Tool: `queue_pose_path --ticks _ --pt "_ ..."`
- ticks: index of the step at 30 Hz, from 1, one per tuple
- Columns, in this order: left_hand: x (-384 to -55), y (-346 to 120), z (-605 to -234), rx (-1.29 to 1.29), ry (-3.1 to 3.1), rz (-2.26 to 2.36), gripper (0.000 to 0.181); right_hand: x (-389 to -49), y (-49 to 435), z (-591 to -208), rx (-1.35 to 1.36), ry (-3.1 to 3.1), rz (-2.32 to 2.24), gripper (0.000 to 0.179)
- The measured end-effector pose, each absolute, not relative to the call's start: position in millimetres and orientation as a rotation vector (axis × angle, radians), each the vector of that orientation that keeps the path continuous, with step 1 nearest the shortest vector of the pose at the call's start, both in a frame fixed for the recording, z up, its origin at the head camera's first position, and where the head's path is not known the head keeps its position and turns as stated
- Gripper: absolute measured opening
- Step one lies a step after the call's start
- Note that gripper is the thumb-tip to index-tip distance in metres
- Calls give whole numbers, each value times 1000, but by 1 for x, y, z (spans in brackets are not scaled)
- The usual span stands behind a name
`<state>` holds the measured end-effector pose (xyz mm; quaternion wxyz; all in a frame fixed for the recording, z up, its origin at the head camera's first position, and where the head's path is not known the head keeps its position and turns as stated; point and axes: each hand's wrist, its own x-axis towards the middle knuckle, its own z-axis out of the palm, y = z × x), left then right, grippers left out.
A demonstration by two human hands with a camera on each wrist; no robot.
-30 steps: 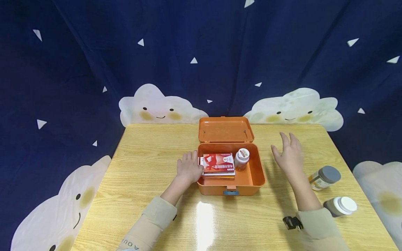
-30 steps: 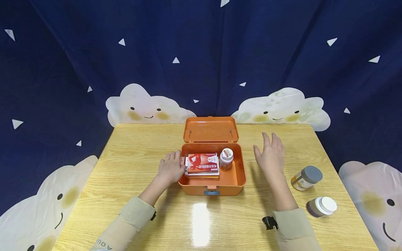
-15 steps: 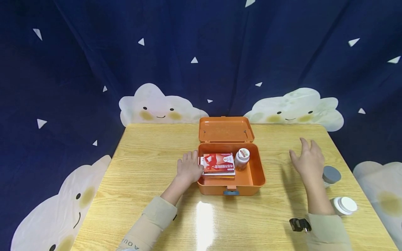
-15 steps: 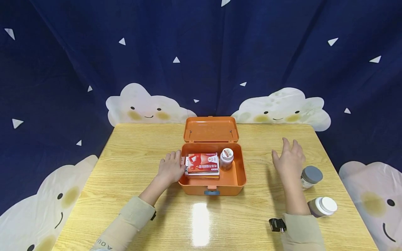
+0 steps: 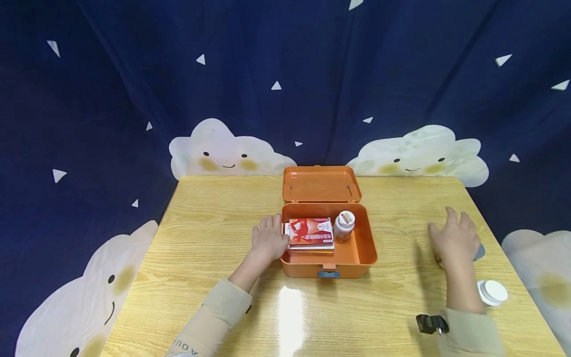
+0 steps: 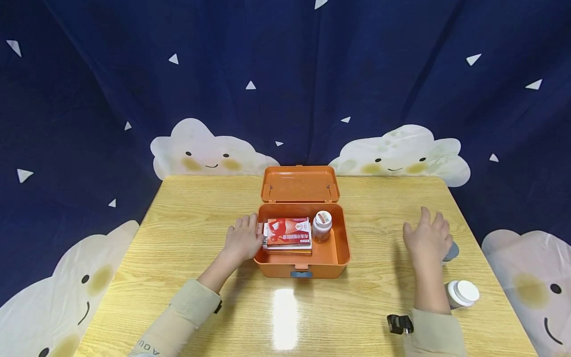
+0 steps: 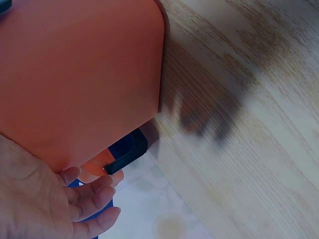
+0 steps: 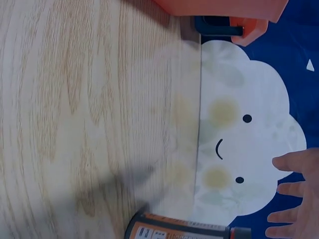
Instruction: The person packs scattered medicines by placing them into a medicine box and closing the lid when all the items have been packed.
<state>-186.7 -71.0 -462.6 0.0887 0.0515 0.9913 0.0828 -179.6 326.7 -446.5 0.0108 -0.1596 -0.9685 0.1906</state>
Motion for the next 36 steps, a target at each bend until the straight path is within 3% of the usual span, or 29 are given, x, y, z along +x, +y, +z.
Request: queue_pose_path --ticks 36 --pt "-187 -71 -463 162 2953 211 51 -156 361 -454 -828 -3101 632 71"
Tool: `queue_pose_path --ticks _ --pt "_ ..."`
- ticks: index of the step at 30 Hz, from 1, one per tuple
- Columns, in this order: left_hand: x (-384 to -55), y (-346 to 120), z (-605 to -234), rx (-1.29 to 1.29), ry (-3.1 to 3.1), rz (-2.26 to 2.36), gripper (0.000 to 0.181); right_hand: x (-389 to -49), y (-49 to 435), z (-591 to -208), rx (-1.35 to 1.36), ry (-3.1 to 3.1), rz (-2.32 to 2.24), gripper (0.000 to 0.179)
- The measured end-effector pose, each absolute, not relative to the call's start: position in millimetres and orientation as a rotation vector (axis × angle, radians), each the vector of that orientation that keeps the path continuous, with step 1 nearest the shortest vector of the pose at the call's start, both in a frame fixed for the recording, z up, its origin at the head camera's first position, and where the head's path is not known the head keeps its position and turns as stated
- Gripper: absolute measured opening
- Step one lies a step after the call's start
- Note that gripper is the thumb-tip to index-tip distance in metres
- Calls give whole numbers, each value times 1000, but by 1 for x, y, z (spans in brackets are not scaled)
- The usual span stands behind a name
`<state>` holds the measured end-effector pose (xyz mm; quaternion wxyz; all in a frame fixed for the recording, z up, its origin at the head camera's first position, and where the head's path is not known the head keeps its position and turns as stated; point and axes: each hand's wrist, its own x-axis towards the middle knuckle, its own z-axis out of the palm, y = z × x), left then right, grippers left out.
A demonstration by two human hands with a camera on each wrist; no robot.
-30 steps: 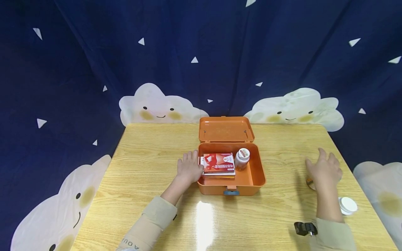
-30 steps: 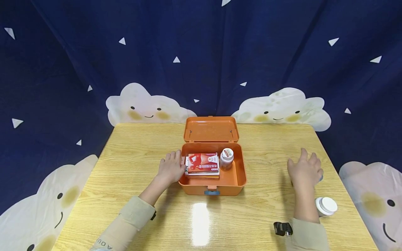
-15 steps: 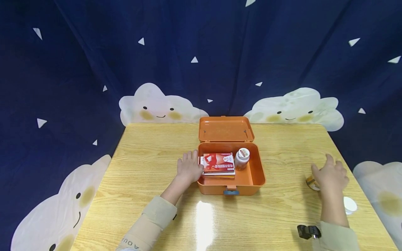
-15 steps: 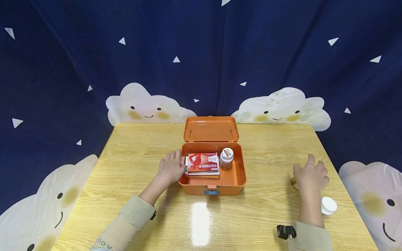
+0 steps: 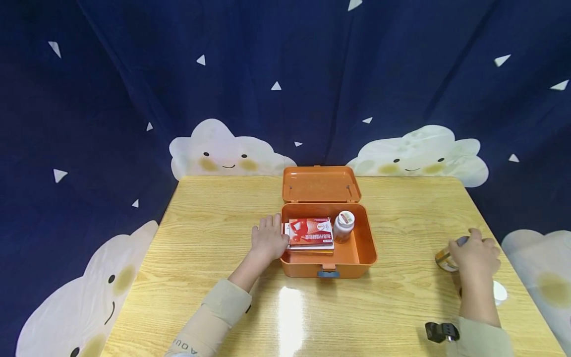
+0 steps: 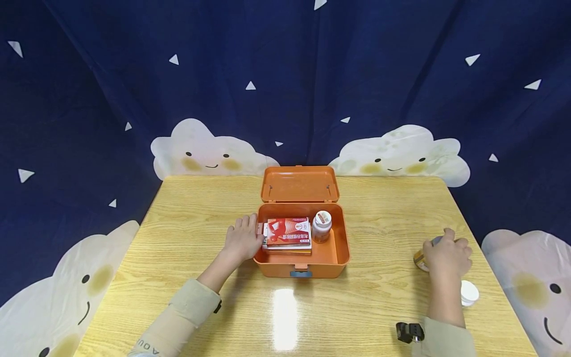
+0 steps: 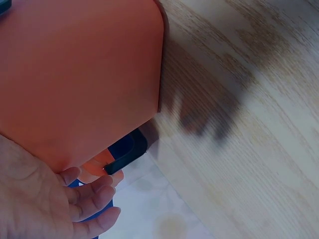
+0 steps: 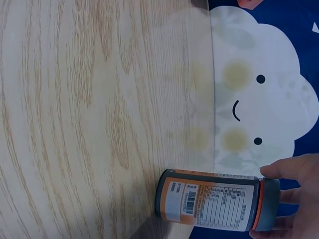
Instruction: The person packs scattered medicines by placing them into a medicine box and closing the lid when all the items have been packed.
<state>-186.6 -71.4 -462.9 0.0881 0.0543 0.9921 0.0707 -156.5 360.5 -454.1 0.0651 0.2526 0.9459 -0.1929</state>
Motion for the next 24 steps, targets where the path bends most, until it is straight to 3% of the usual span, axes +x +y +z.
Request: queue_pose_path --ticks 24 --pt "-188 -71 -466 162 2951 206 51 -155 366 -460 784 2846 -588 66"
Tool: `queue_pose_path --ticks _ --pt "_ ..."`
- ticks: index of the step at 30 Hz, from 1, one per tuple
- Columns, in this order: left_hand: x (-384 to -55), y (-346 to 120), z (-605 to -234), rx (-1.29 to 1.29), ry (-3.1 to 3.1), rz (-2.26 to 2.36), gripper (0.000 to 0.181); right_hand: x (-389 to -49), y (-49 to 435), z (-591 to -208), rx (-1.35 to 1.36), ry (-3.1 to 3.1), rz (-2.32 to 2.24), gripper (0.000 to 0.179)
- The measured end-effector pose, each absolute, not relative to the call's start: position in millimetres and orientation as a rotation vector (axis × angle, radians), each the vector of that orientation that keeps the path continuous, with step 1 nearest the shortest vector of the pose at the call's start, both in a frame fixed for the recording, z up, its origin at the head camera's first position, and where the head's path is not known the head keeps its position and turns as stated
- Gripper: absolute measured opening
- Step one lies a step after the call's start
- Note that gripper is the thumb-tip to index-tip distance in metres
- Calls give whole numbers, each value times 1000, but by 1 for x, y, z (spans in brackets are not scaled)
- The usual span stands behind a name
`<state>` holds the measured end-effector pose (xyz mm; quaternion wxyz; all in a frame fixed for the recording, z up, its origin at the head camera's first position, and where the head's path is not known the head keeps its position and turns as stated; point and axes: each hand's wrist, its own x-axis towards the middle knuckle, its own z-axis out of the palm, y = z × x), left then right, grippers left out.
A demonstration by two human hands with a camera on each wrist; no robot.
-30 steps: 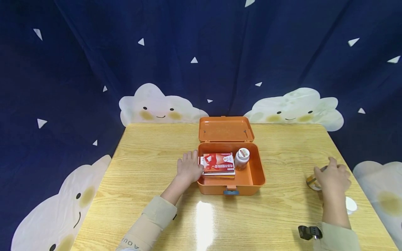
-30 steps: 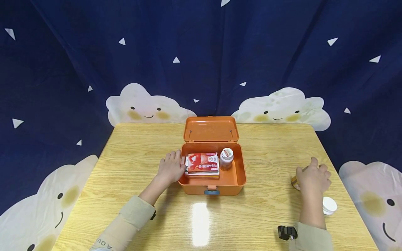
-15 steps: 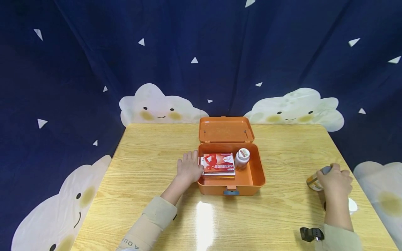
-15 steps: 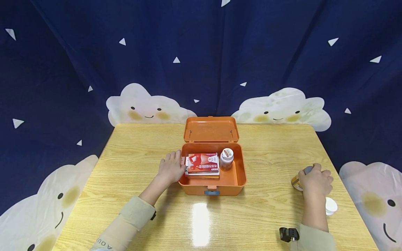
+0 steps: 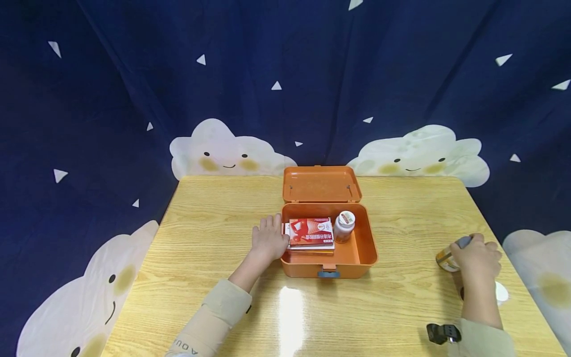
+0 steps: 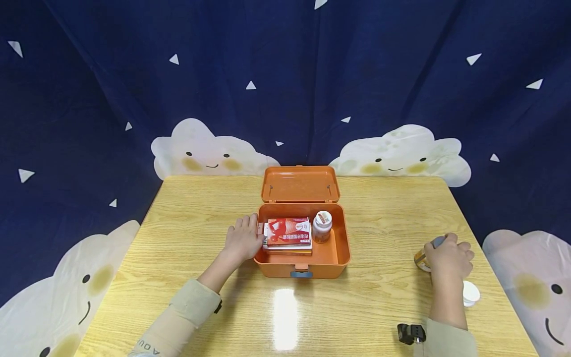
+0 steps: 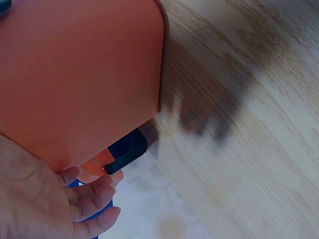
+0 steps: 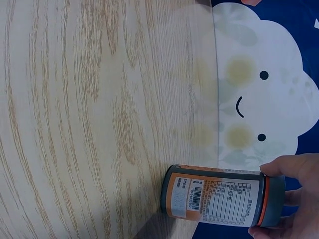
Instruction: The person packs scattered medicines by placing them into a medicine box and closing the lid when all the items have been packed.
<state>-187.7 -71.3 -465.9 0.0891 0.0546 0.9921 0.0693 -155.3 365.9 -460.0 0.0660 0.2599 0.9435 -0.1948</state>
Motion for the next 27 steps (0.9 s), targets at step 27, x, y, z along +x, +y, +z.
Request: queue_pose_path --ticks 27 --pt "-187 -71 -466 162 2953 225 49 -155 351 -454 701 3113 -772 62"
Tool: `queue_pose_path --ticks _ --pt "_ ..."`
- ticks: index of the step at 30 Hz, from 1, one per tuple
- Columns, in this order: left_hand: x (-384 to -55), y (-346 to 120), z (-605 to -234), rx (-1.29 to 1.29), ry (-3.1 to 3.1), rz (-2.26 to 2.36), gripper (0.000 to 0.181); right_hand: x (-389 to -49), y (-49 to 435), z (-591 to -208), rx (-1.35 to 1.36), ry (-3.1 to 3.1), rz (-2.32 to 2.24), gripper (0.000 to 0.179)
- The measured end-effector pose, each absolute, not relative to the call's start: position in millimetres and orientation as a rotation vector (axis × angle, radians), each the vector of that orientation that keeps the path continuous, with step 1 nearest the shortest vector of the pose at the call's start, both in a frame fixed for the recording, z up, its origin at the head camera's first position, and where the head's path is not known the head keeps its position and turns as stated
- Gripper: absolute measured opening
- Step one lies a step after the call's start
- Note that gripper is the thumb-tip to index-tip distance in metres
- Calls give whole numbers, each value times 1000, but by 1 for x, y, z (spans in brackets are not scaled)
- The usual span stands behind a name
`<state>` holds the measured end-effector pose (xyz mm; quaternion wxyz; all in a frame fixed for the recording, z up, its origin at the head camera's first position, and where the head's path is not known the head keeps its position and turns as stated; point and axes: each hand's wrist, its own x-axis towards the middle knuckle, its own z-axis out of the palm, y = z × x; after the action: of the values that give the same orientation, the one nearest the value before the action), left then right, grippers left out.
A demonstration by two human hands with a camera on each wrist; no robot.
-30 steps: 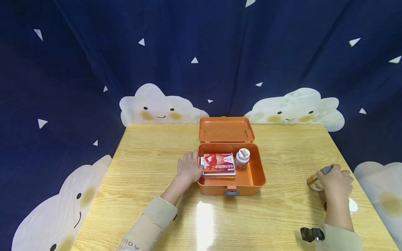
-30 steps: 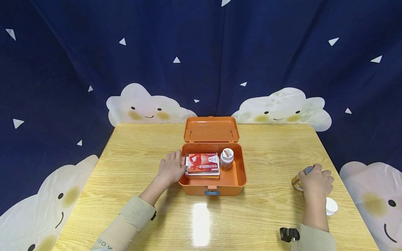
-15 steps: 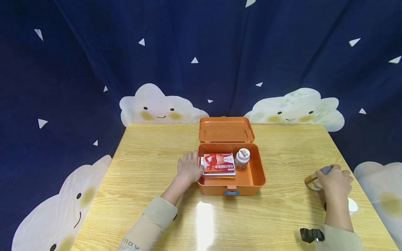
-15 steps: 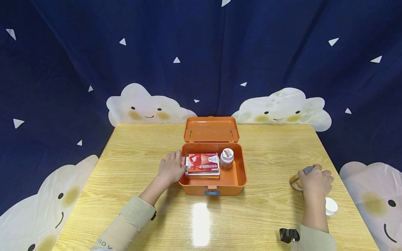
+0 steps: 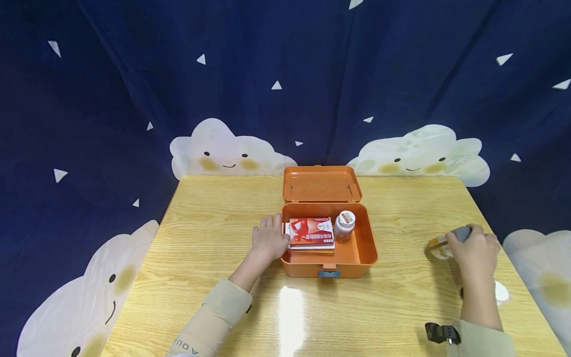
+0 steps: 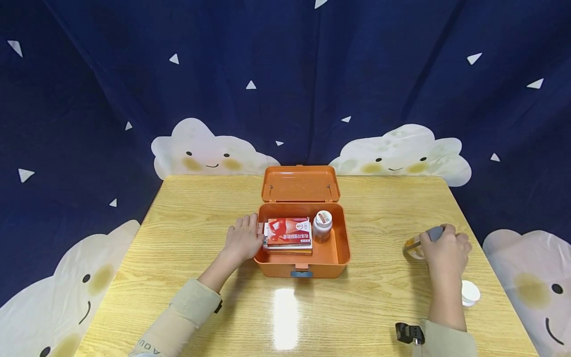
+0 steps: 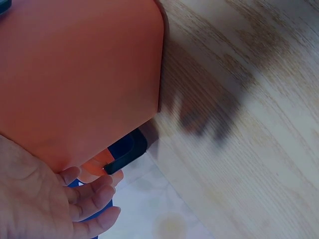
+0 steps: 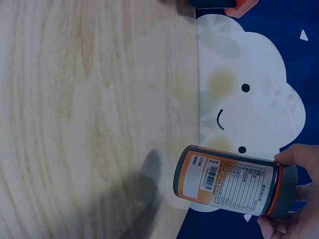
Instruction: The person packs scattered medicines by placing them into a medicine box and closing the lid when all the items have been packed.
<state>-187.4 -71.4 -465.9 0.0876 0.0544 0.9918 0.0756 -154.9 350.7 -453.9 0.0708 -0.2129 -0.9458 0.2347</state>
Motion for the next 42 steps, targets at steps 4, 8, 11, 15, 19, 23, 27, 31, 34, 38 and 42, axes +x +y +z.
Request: queue_pose_path --ticks 4,8,11,15,19,23,27,31,34,38,42 --pt "-187 -72 -466 160 2954 231 49 -156 345 -448 -618 -2820 700 62" --pt "-188 -72 -466 156 2948 229 49 -158 339 -440 -603 -2812 688 62" --pt "-188 -72 -466 158 2948 219 49 -159 334 -433 -580 -2787 684 61" --pt "-188 -72 -465 159 2955 222 49 -160 326 -425 -532 -2738 681 58" --pt "-188 -72 -464 153 2957 232 48 -159 318 -416 -482 -2717 693 56" --pt "-188 -71 -464 148 2956 234 48 -159 309 -408 -440 -2694 709 55" --pt "-188 -71 -464 151 2958 237 48 -159 301 -402 -400 -2668 715 54" --pt "-187 -72 -464 156 2961 241 48 -158 292 -396 -375 -2654 733 53" --pt "-187 -72 -464 158 2960 244 48 -158 284 -390 -356 -2656 762 52" --pt "-187 -71 -463 156 2958 244 49 -158 273 -383 -293 -2635 794 50" --pt "-187 -71 -464 151 2956 241 50 -158 260 -379 -225 -2606 812 49"
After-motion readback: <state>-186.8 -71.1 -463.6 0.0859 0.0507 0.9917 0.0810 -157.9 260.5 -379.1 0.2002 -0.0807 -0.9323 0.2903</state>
